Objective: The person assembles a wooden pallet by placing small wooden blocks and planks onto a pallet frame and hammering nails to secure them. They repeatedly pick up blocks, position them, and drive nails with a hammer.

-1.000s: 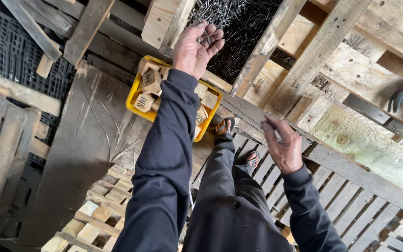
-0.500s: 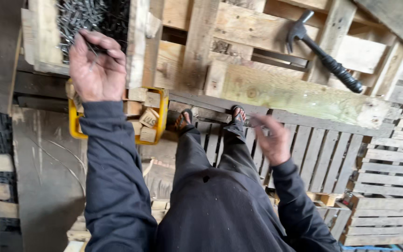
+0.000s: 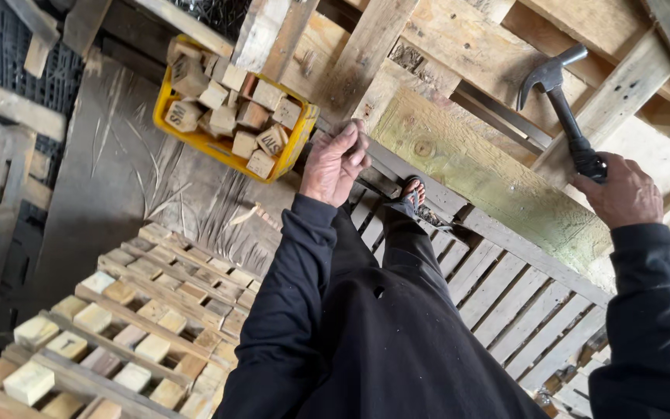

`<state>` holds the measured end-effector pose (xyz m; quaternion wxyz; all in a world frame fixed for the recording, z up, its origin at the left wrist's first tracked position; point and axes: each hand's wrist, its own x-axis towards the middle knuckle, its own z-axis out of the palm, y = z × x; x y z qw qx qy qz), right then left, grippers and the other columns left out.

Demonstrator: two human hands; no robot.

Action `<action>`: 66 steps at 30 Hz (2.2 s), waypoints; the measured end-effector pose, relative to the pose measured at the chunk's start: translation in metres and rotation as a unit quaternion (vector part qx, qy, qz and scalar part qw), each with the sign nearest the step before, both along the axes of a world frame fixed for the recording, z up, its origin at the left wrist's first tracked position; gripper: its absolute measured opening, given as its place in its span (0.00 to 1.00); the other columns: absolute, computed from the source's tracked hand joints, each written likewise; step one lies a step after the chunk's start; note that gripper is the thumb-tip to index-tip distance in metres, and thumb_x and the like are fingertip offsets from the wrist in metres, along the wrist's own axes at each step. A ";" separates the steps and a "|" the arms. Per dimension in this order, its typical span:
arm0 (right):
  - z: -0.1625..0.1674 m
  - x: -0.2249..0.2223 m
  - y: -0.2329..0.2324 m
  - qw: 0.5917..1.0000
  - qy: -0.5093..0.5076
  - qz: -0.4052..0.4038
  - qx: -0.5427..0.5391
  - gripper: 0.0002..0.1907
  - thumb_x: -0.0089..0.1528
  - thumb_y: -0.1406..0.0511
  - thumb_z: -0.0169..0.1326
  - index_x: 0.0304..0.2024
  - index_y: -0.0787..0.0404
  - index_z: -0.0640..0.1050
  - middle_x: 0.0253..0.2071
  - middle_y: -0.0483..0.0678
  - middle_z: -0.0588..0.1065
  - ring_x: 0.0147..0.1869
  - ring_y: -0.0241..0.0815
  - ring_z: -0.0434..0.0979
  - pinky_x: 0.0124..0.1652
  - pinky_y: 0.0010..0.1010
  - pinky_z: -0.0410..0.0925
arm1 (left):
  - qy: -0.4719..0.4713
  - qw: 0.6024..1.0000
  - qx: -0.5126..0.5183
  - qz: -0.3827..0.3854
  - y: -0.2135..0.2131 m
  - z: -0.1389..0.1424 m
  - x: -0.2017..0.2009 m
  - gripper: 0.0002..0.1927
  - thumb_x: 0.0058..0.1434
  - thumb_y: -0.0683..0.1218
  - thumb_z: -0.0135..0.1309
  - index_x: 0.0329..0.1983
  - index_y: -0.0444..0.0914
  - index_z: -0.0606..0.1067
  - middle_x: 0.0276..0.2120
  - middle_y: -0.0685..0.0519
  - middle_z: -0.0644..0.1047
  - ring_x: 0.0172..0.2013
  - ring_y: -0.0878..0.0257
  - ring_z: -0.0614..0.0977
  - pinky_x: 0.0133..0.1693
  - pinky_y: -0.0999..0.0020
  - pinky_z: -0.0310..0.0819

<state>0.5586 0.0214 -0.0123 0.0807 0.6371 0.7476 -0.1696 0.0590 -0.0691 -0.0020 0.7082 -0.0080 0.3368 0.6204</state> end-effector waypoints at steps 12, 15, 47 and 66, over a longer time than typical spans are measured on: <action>0.075 -0.038 -0.024 0.982 0.095 -0.150 -0.069 0.25 0.74 0.50 0.54 0.48 0.68 0.77 0.29 0.53 0.76 0.28 0.44 0.75 0.30 0.41 0.71 | 0.110 0.991 0.072 0.006 0.028 0.008 0.008 0.07 0.70 0.47 0.59 0.44 0.38 0.78 0.30 0.55 0.79 0.21 0.72 0.69 0.29 0.71 0.72; 0.094 -0.091 -0.088 0.918 0.311 -0.233 -0.080 0.19 0.68 0.54 0.56 0.46 0.65 0.76 0.30 0.47 0.74 0.29 0.36 0.72 0.28 0.33 0.68 | 0.072 0.995 0.070 -0.022 0.037 0.019 -0.003 0.16 0.68 0.56 0.53 0.43 0.38 0.78 0.37 0.50 0.84 0.22 0.72 0.71 0.30 0.72 0.74; 0.096 -0.234 -0.148 0.868 0.441 -0.205 -0.101 0.23 0.67 0.51 0.54 0.47 0.66 0.72 0.25 0.42 0.72 0.24 0.31 0.70 0.25 0.26 0.66 | 0.722 0.660 0.193 0.070 0.072 -0.055 0.041 0.08 0.64 0.41 0.59 0.46 0.42 0.81 0.39 0.51 0.84 0.35 0.59 0.84 0.38 0.66 0.81; 0.153 -0.232 -0.123 0.710 0.700 -0.051 0.056 0.13 0.73 0.57 0.51 0.48 0.61 0.73 0.28 0.47 0.73 0.24 0.32 0.72 0.22 0.25 0.67 | 0.698 0.703 -0.133 -0.040 0.127 -0.043 0.015 0.14 0.73 0.54 0.42 0.44 0.45 0.76 0.33 0.55 0.82 0.30 0.65 0.83 0.30 0.66 0.79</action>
